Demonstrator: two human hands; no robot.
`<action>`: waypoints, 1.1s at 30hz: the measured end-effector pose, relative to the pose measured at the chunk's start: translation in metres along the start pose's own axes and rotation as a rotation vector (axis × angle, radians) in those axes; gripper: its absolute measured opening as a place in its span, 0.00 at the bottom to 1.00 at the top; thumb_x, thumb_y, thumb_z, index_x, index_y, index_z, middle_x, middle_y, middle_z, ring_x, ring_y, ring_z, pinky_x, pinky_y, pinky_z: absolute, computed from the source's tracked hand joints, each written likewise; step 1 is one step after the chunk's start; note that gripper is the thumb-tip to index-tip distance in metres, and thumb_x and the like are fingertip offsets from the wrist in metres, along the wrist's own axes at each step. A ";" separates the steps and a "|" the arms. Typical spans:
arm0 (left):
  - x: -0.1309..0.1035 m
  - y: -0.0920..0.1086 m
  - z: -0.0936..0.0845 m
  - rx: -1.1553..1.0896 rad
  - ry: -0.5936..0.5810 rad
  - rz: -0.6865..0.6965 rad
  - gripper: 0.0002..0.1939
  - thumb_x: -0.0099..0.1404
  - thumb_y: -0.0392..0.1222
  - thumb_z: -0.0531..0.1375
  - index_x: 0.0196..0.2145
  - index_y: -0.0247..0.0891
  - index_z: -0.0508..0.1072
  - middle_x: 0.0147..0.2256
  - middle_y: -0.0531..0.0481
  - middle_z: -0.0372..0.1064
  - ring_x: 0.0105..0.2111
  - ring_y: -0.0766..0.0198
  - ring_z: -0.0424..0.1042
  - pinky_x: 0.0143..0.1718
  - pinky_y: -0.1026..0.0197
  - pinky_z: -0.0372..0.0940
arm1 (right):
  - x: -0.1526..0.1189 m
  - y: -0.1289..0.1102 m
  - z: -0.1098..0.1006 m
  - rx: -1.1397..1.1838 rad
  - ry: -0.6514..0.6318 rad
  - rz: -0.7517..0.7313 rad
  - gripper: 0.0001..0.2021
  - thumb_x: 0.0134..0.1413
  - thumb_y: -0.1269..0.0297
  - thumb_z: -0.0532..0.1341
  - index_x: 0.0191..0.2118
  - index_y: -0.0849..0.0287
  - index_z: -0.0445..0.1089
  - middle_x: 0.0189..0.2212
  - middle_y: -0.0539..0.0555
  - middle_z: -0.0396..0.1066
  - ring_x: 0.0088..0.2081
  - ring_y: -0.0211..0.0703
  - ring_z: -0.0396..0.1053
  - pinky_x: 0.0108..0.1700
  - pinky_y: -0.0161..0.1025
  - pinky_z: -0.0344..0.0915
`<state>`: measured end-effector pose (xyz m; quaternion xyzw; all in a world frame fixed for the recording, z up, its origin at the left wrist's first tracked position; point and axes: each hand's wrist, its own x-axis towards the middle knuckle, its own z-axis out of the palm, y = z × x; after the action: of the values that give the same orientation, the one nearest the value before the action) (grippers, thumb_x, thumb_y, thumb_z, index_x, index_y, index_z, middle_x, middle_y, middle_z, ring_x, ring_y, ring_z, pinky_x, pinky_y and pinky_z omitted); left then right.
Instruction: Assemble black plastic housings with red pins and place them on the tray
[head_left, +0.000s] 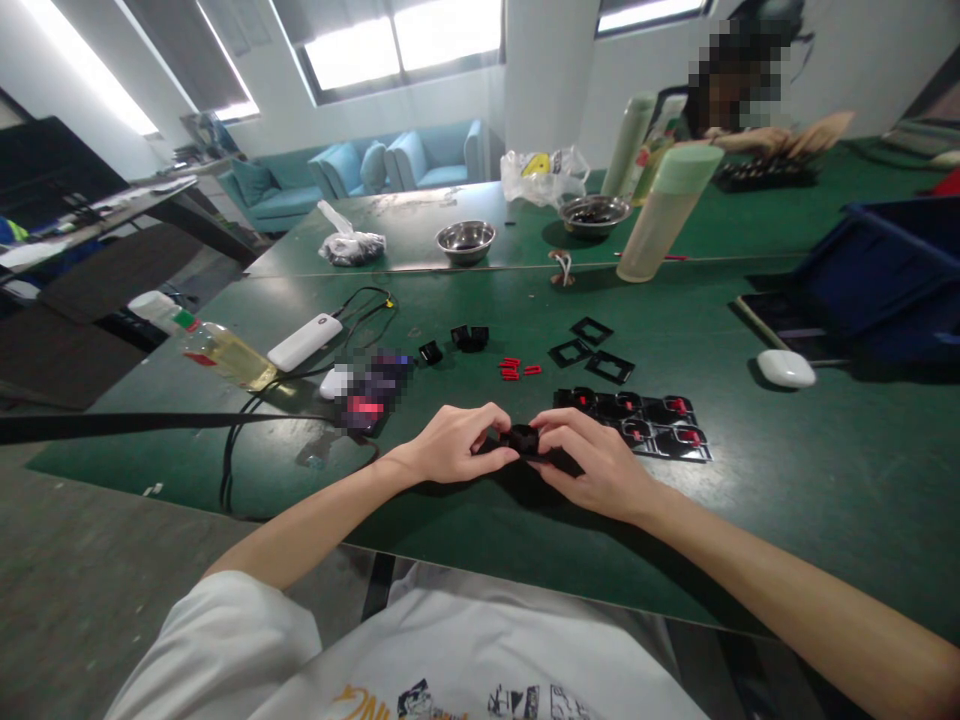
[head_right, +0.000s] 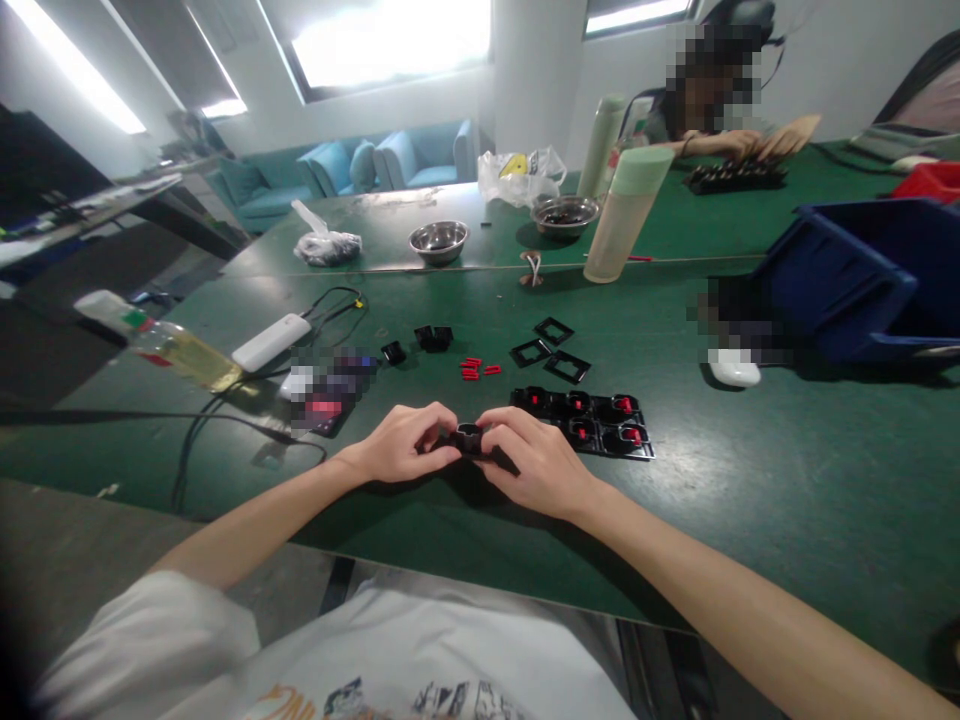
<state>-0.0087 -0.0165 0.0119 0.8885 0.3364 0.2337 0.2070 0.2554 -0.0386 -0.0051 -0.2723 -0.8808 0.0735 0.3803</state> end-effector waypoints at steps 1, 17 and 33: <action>0.000 0.000 0.000 0.010 0.012 0.009 0.18 0.74 0.58 0.59 0.45 0.39 0.71 0.27 0.58 0.70 0.23 0.69 0.68 0.31 0.65 0.61 | 0.000 0.000 -0.001 0.013 -0.007 0.004 0.06 0.67 0.65 0.66 0.43 0.53 0.67 0.50 0.61 0.75 0.47 0.48 0.79 0.44 0.42 0.76; -0.003 -0.011 0.002 0.170 0.051 0.170 0.23 0.74 0.63 0.60 0.47 0.39 0.74 0.31 0.51 0.78 0.30 0.63 0.79 0.36 0.63 0.68 | 0.002 -0.001 -0.001 0.103 0.003 0.063 0.11 0.65 0.60 0.68 0.47 0.51 0.66 0.46 0.58 0.79 0.43 0.50 0.78 0.44 0.48 0.77; -0.002 -0.011 0.000 0.196 0.002 0.241 0.23 0.73 0.62 0.61 0.49 0.39 0.75 0.41 0.47 0.82 0.38 0.60 0.82 0.41 0.62 0.71 | 0.001 -0.002 0.000 0.115 -0.003 0.043 0.08 0.64 0.64 0.67 0.44 0.51 0.67 0.43 0.55 0.80 0.41 0.48 0.79 0.41 0.44 0.76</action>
<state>-0.0154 -0.0102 0.0056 0.9381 0.2487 0.2237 0.0897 0.2541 -0.0399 -0.0037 -0.2689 -0.8697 0.1328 0.3921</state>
